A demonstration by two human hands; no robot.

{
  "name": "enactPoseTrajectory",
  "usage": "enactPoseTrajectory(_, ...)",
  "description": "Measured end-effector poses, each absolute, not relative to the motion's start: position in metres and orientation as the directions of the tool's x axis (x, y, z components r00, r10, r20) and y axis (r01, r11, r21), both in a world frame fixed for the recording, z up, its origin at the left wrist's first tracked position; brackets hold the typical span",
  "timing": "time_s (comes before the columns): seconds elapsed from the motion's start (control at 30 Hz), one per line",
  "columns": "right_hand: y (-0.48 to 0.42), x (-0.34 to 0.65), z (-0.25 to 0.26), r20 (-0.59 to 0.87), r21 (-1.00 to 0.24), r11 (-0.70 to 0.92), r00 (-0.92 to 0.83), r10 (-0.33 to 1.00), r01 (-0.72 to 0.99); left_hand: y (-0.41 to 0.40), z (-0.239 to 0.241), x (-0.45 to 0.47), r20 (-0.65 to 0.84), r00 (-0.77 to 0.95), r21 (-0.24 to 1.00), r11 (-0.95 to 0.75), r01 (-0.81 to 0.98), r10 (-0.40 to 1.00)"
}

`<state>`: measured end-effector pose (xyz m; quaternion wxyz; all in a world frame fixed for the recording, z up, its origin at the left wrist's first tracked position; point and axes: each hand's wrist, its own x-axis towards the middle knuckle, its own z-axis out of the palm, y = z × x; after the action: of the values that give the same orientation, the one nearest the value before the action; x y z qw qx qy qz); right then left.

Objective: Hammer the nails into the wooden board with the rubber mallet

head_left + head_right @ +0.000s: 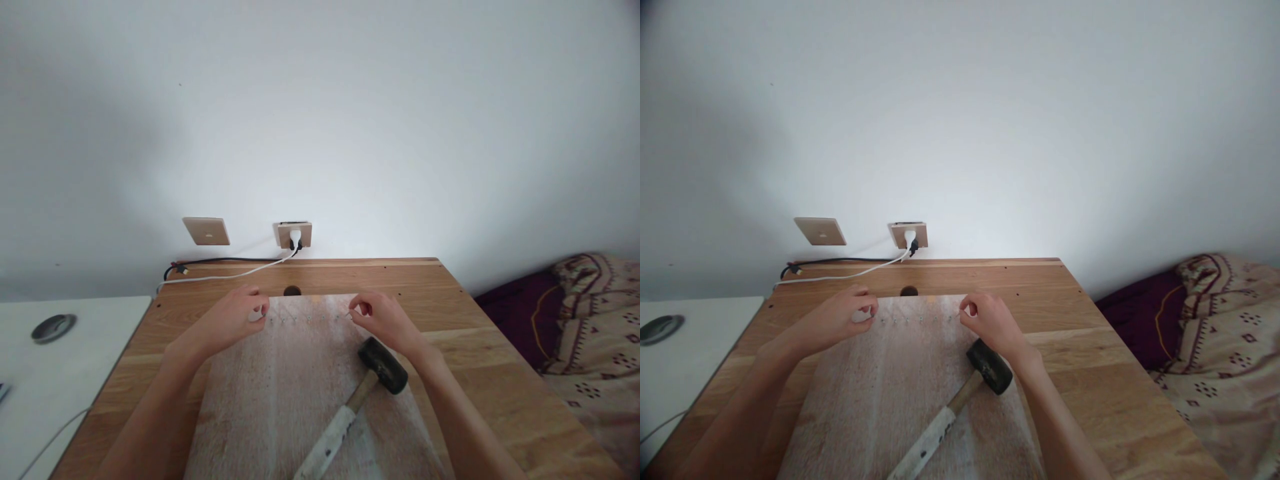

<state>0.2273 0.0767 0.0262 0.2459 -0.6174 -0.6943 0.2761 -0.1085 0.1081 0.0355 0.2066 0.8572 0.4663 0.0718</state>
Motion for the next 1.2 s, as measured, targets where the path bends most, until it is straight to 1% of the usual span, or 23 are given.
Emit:
enactPoseTrajectory(0.03,0.075,0.228,0.028,0.007,-0.766,0.075,-0.109,0.994,0.639,0.107,0.039,-0.110,-0.058,0.555,0.454,-0.473,0.755,0.830)
enactPoseTrajectory(0.07,0.073,0.229,0.030,0.012,-0.838,0.061,-0.094,0.996,0.543,0.106,0.043,-0.110,-0.043,0.548,0.514,-0.452,0.729,0.835)
enactPoseTrajectory(0.1,0.071,0.229,0.032,0.015,-0.897,0.046,-0.073,0.997,0.439,0.105,0.047,-0.110,-0.028,0.534,0.605,-0.411,0.682,0.845)
enactPoseTrajectory(0.13,0.068,0.228,0.034,0.015,-0.942,0.031,-0.050,0.999,0.334,0.103,0.051,-0.109,-0.013,0.515,0.717,-0.351,0.602,0.857)
enactPoseTrajectory(0.17,0.066,0.227,0.036,0.010,-0.972,0.016,-0.027,1.000,0.236,0.100,0.054,-0.107,0.003,0.495,0.835,-0.275,0.478,0.869)
enactPoseTrajectory(0.2,0.064,0.225,0.038,0.000,-0.988,0.001,-0.008,1.000,0.152,0.098,0.057,-0.104,0.014,0.477,0.930,-0.187,0.317,0.879)
enactPoseTrajectory(0.23,0.062,0.222,0.039,-0.014,-0.996,-0.014,0.006,1.000,0.085,0.096,0.059,-0.099,0.018,0.462,0.984,-0.099,0.151,0.886)
enactPoseTrajectory(0.27,0.061,0.219,0.039,-0.031,-0.999,-0.031,0.015,0.999,0.036,0.095,0.059,-0.094,0.015,0.449,1.000,-0.026,0.017,0.894)
enactPoseTrajectory(0.3,0.060,0.216,0.039,-0.050,-0.999,-0.050,0.020,0.999,0.004,0.094,0.058,-0.087,0.002,0.433,0.997,0.029,-0.066,0.901)
enactPoseTrajectory(0.33,0.060,0.213,0.037,-0.070,-0.997,-0.070,0.020,0.997,-0.013,0.093,0.056,-0.081,-0.020,0.418,0.993,0.067,-0.097,0.908)
enactPoseTrajectory(0.4,0.060,0.206,0.033,-0.110,-0.994,-0.110,0.002,0.994,0.001,0.095,0.048,-0.070,-0.075,0.398,0.995,0.098,-0.037,0.914)
enactPoseTrajectory(0.47,0.060,0.202,0.028,-0.142,-0.987,-0.139,-0.035,0.989,0.076,0.098,0.040,-0.065,-0.105,0.402,0.994,0.080,0.078,0.910)
enactPoseTrajectory(0.53,0.062,0.200,0.024,-0.154,-0.970,-0.136,-0.074,0.985,0.203,0.102,0.034,-0.066,-0.125,0.425,0.981,0.047,0.190,0.897)
enactPoseTrajectory(0.6,0.065,0.200,0.021,-0.143,-0.926,-0.097,-0.102,0.984,0.364,0.104,0.031,-0.073,-0.146,0.444,0.941,-0.014,0.337,0.884)
enactPoseTrajectory(0.67,0.070,0.201,0.019,-0.123,-0.847,-0.044,-0.116,0.986,0.529,0.104,0.032,-0.081,-0.160,0.446,0.864,-0.094,0.495,0.881)
enactPoseTrajectory(0.73,0.074,0.201,0.017,-0.105,-0.748,0.003,-0.123,0.987,0.664,0.102,0.032,-0.089,-0.165,0.429,0.760,-0.163,0.629,0.888)
enactPoseTrajectory(0.83,0.077,0.198,0.012,-0.102,-0.606,0.052,-0.142,0.985,0.794,0.098,0.029,-0.094,-0.180,0.408,0.606,-0.225,0.763,0.895)
enactPoseTrajectory(0.93,0.078,0.193,0.006,-0.135,-0.507,0.077,-0.167,0.977,0.858,0.096,0.023,-0.090,-0.204,0.416,0.487,-0.276,0.828,0.887)
enactPoseTrajectory(1.0,0.078,0.190,0.004,-0.151,-0.482,0.082,-0.174,0.973,0.872,0.095,0.019,-0.086,-0.220,0.425,0.427,-0.305,0.851,0.878)
enactPoseTrajectory(1.1,0.079,0.189,0.002,-0.139,-0.514,0.075,-0.169,0.976,0.855,0.095,0.013,-0.079,-0.235,0.443,0.371,-0.341,0.864,0.865)
enactPoseTrajectory(1.2,0.081,0.192,0.004,-0.103,-0.617,0.053,-0.147,0.984,0.785,0.096,0.009,-0.076,-0.227,0.452,0.361,-0.356,0.862,0.863)
